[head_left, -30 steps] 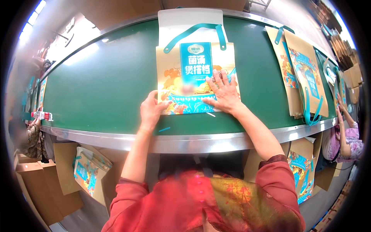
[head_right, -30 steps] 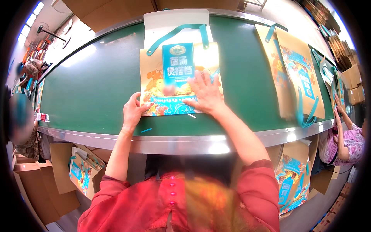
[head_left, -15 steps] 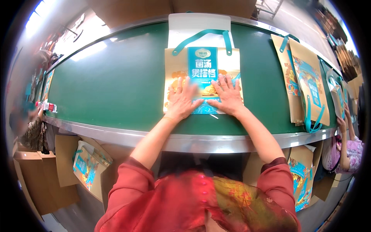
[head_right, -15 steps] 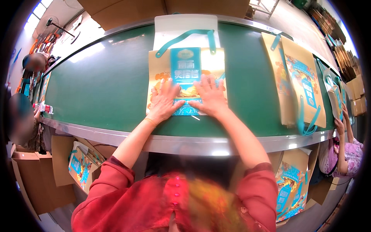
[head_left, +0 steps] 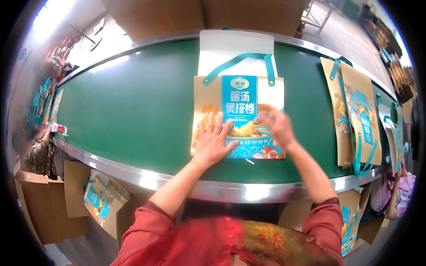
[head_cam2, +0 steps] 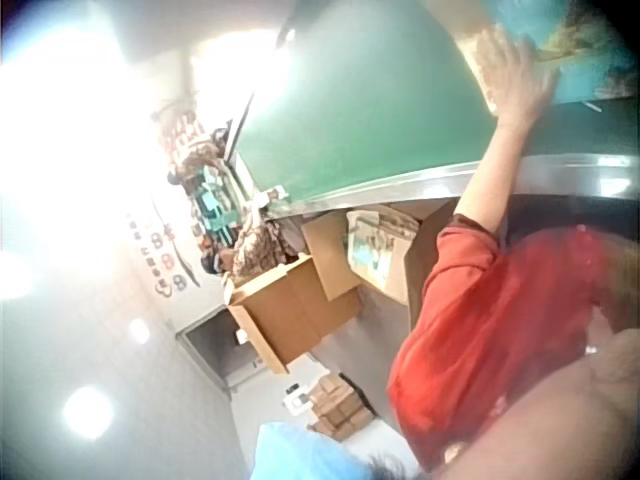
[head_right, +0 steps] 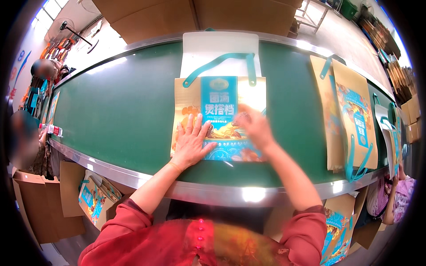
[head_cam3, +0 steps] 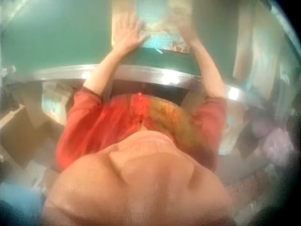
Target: The person folds paper gift bags by pressing along pre-scored lines, tucking in edges, and flattening them on a conveyor belt before stacking them in boxes.
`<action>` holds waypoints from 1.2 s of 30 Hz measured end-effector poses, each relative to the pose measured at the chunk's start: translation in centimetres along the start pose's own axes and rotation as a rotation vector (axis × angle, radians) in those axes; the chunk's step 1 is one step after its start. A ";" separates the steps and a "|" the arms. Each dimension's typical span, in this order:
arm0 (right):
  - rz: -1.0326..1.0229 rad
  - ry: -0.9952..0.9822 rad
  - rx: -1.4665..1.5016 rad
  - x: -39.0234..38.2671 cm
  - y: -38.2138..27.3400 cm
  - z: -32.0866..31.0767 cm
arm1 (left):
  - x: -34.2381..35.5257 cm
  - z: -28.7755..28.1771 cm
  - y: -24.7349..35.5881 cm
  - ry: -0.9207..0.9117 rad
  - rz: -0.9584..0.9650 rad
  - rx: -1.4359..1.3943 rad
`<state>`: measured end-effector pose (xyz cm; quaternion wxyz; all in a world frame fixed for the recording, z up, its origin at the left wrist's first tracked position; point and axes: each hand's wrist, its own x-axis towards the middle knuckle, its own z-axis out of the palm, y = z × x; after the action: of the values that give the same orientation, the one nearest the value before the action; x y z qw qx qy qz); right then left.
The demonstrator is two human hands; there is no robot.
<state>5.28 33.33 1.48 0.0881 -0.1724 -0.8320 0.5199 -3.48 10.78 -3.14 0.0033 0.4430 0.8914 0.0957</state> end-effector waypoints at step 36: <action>-0.168 0.666 0.715 -4.9 -3.2 -12.4 | 4.9 0.6 -6.5 0.666 -0.137 -0.879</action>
<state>13.27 40.58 9.99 0.4443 -0.2205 -0.5394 0.6805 -11.53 10.93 -4.43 -0.0879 0.2865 0.7472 0.5932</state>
